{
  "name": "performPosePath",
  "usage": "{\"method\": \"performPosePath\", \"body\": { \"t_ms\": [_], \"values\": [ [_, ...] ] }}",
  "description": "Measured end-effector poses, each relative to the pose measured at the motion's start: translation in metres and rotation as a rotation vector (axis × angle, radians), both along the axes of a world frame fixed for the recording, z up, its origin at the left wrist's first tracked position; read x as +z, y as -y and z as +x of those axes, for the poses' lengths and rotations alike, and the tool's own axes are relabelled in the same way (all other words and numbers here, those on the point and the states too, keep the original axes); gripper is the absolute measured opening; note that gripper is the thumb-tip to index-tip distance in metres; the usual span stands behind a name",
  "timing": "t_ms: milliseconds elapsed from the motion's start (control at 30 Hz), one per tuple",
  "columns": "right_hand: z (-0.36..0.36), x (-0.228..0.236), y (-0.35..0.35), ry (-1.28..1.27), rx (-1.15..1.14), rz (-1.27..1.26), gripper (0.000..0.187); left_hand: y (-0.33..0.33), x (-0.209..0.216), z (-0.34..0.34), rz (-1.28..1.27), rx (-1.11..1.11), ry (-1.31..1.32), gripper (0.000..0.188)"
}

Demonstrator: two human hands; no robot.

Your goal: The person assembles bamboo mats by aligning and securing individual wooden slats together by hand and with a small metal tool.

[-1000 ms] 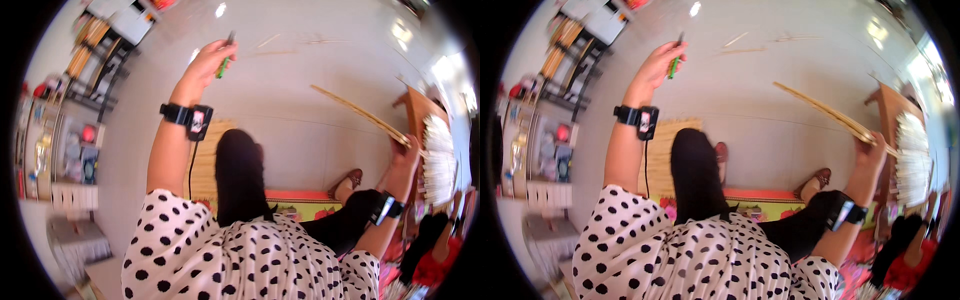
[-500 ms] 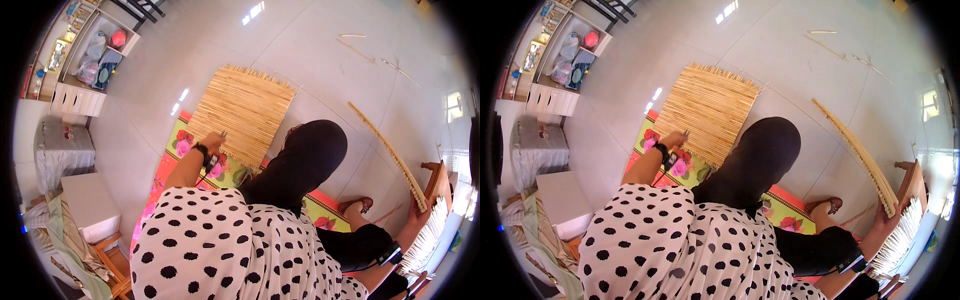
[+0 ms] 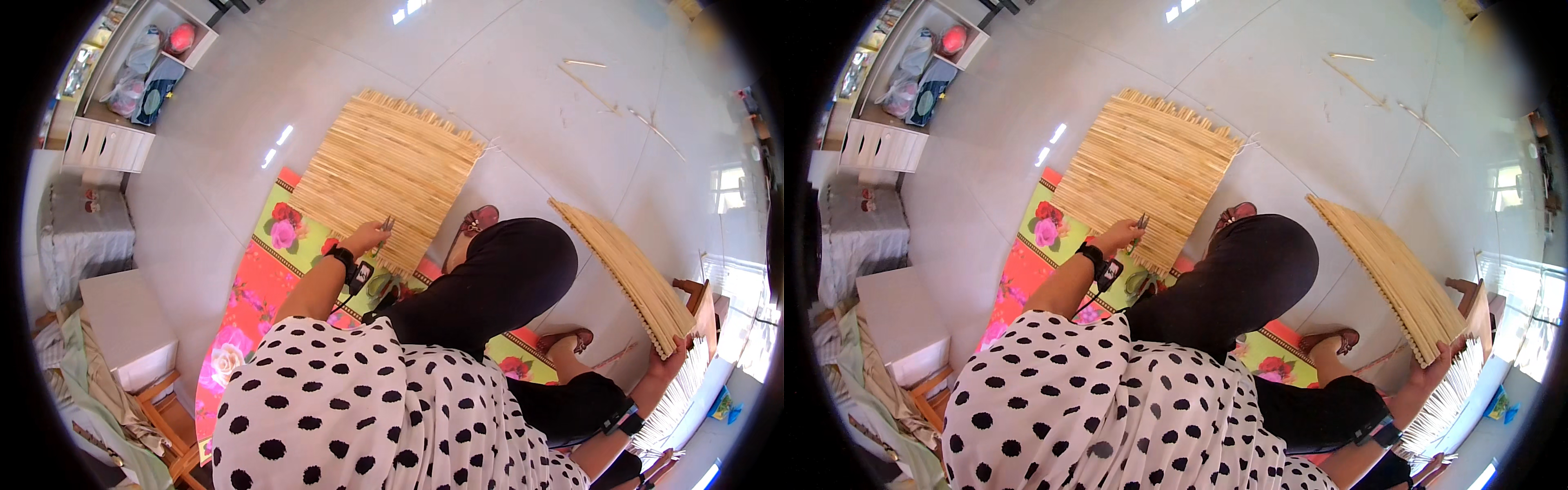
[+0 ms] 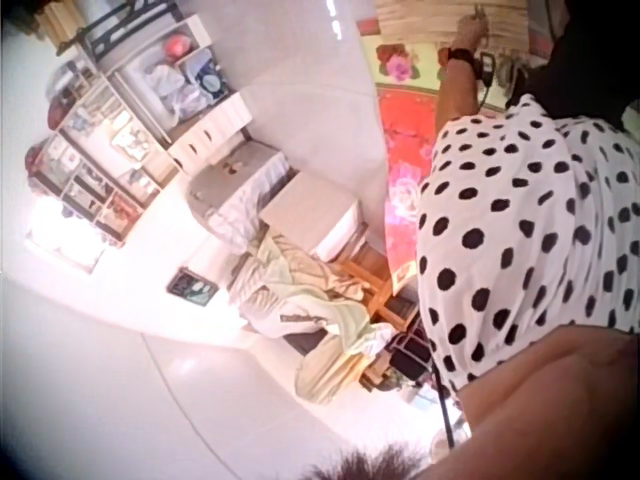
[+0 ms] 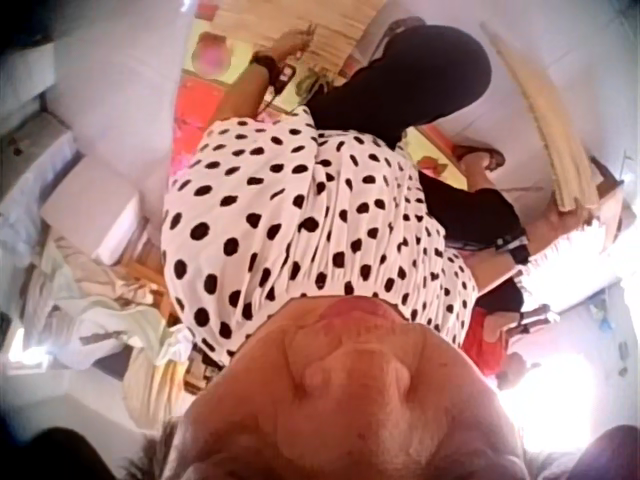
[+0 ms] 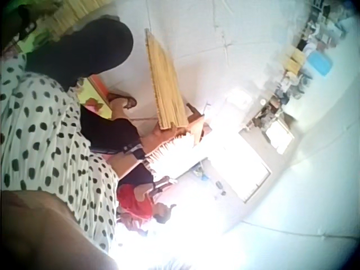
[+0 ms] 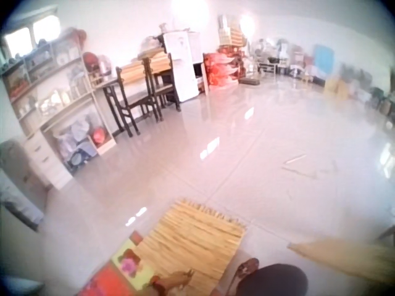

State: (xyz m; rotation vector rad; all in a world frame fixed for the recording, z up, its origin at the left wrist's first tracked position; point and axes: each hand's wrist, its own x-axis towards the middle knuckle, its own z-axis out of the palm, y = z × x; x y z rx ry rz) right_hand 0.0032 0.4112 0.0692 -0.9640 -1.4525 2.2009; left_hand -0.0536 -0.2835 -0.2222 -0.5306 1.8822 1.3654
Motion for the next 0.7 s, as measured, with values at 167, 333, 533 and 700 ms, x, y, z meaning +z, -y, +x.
{"method": "performPosePath", "body": {
  "t_ms": [167,333,533,700],
  "values": [
    [0.006,-0.002,0.003,-0.032,0.031,0.072,0.061,0.006,-0.009,-0.042,-0.453,-0.193,-0.1,0.059],
    [0.012,0.007,0.018,-0.009,-0.008,-0.004,0.065,-0.031,0.044,-0.106,-0.382,-0.021,-0.24,0.059],
    [-0.003,0.003,0.028,-0.029,-0.034,-0.141,0.053,-0.092,0.151,-0.192,-0.144,0.017,-0.649,0.058],
    [0.005,0.028,0.068,-0.278,0.083,-0.055,0.06,-0.207,0.294,-0.215,0.087,-0.19,-0.702,0.06]
  ]
}}
